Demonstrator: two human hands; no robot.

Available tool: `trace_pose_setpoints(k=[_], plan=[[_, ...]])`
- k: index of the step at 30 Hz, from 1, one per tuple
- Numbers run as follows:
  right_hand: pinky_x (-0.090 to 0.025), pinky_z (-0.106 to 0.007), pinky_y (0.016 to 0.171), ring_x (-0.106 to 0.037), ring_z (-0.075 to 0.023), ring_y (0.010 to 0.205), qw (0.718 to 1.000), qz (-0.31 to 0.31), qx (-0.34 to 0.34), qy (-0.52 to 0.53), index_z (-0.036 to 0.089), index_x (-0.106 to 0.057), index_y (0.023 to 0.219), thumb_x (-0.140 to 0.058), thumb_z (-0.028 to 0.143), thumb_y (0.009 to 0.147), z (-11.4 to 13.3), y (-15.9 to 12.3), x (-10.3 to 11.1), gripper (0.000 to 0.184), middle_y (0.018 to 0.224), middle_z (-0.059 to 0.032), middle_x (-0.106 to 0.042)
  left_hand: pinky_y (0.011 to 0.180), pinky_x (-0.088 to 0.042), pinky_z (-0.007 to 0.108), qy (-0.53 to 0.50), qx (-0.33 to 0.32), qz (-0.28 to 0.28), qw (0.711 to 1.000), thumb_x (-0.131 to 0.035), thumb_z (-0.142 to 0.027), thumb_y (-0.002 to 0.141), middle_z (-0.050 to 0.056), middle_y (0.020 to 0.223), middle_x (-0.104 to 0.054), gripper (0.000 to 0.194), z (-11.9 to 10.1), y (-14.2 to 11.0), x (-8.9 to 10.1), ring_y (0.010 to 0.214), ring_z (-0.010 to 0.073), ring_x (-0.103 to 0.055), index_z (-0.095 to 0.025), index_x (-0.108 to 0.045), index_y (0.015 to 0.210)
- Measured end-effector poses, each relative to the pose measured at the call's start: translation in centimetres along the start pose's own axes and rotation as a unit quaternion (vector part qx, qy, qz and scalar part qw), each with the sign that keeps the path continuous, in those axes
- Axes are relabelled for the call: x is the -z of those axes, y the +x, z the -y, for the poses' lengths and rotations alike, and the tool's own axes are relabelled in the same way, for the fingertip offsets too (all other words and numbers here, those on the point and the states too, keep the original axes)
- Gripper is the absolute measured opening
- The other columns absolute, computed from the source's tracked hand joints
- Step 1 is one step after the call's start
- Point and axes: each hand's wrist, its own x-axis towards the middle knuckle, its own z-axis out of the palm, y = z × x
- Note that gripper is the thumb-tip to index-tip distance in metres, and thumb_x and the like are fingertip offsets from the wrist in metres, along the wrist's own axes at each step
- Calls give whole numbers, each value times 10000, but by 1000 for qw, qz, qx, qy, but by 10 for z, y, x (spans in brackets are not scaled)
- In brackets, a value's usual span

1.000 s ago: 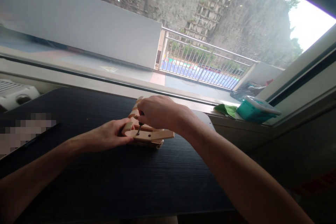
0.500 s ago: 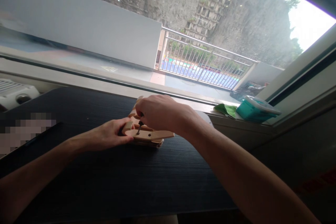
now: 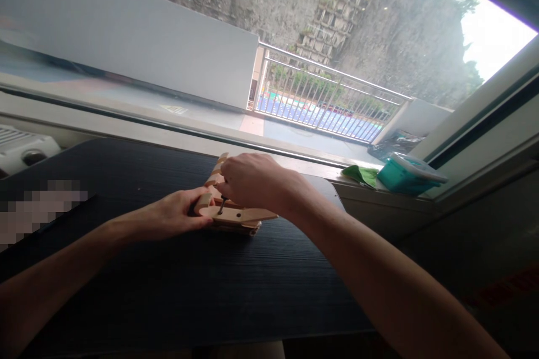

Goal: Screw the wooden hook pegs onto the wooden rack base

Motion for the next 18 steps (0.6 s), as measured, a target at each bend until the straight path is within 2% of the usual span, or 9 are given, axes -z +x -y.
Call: trace_pose_setpoints(k=[2,5,9,14,18], plan=[[-298,-244,571,-493,-121,585,1000,8,-6,10,201,-689,1002,-495,393,885,0,-3,4,297,692,-28,-644,697,-422,270,8,-5,5,1000,-570,-441,745,-11,864,-638,314,0,0,0,800,192,-592,-218,-565,965],[-299,-231,585,-502,-114,627,1000,13,-7,26,244,-665,1093,-568,293,817,-1,-6,10,297,778,-12,-671,660,-410,263,30,2,5,1000,-558,-448,763,-20,817,-615,270,1,-1,1,752,178,-578,-215,-551,897],[-286,-226,586,-455,-83,593,999,11,37,35,238,-707,928,-511,185,839,-2,-6,12,222,766,9,-666,635,-398,256,34,4,1,999,-557,-448,762,-29,784,-596,251,1,-2,1,721,167,-565,-219,-538,864],[-273,-227,555,-423,-83,563,999,2,21,29,193,-688,842,-511,240,862,-1,-1,7,184,711,0,-644,633,-393,261,23,4,-5,1000,-577,-443,733,-23,786,-602,263,0,-1,1,712,170,-560,-217,-555,866],[-279,-227,550,-426,-90,539,1000,-1,3,26,173,-687,858,-503,297,884,-2,1,2,223,644,-8,-619,656,-407,259,9,1,-3,1000,-585,-436,723,-11,824,-631,294,1,0,1,749,181,-575,-215,-580,918]])
